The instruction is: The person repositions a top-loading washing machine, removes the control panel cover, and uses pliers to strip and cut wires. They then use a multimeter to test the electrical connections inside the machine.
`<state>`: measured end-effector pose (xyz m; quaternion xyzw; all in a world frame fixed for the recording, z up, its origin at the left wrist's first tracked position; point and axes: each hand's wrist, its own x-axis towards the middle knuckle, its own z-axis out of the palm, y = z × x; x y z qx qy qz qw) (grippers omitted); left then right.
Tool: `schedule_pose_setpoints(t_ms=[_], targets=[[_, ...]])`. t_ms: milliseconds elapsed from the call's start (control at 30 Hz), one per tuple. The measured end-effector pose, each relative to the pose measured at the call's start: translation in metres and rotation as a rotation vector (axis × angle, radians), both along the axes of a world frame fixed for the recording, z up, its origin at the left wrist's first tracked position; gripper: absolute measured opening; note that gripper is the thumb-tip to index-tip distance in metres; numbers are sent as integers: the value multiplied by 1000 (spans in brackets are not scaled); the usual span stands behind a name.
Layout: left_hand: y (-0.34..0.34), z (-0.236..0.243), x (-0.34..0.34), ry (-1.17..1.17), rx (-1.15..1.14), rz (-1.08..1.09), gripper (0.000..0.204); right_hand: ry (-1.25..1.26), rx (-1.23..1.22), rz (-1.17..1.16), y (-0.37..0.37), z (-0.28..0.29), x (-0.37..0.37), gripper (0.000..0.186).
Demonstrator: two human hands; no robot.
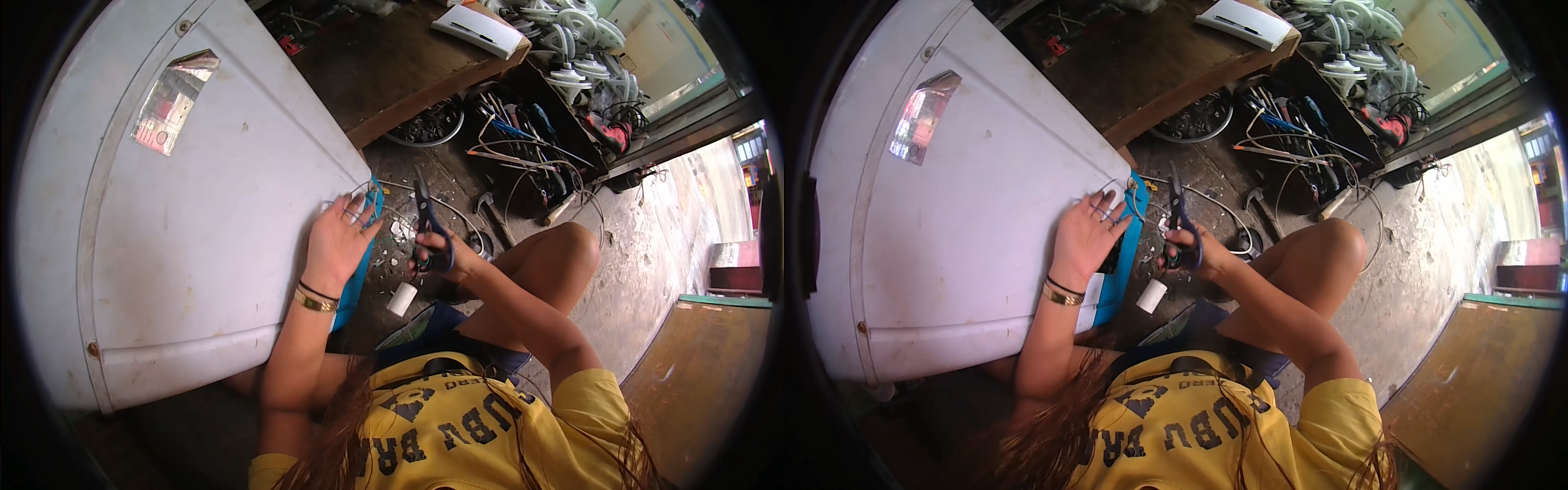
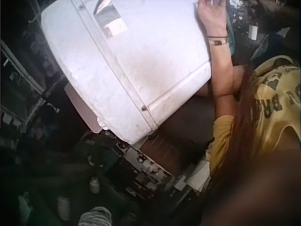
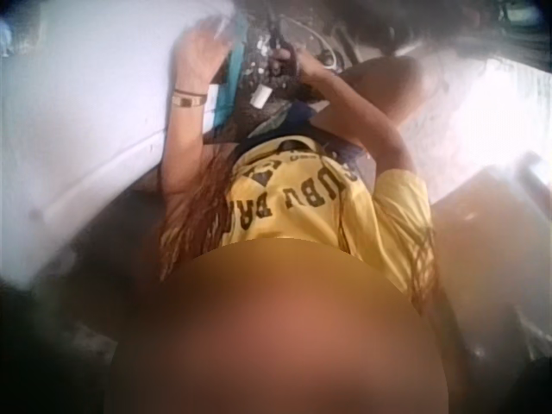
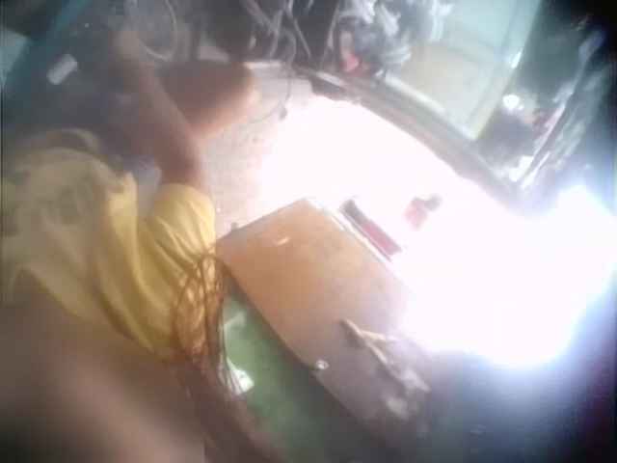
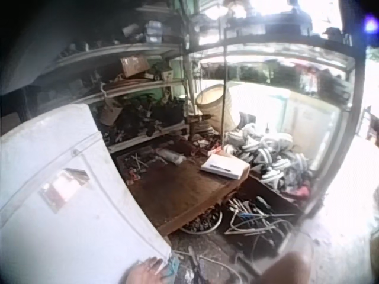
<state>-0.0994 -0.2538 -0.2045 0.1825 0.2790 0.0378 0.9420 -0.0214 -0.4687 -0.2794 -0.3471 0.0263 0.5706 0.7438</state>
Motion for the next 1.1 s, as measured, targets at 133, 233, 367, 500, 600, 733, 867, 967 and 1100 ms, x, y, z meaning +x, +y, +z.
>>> schedule_pose_setpoints(t_ms=[133, 233, 367, 500, 600, 733, 867, 967, 1100], targets=[[-24, -16, -34, 62, 131, -81, 26, 204, -39, -115, -8, 33, 10, 29], [-47, -15, -60, 167, 370, -186, 42, 156, -30, -132, -13, 46, 9, 29], [-63, -19, -72, -25, 545, -598, 55, 104, -6, -137, -19, 58, 9, 36], [-74, -25, -68, -115, 891, -565, 50, -12, -36, -79, -21, 74, 8, 41], [-72, -25, -69, -153, 997, -675, 41, -47, -64, -90, -22, 87, 10, 44], [-73, -14, -76, -181, 1217, -830, 34, -409, -118, -159, -32, 68, 17, 44], [-73, -18, -86, -153, 1338, -916, 33, -499, -138, -195, -45, 59, 26, 41], [-80, -27, -92, -121, 1363, -865, 32, -509, -231, -60, -46, 65, 26, 37], [-92, -33, -87, -372, 1608, -863, 34, -606, -434, 133, -51, 24, 20, 35]])
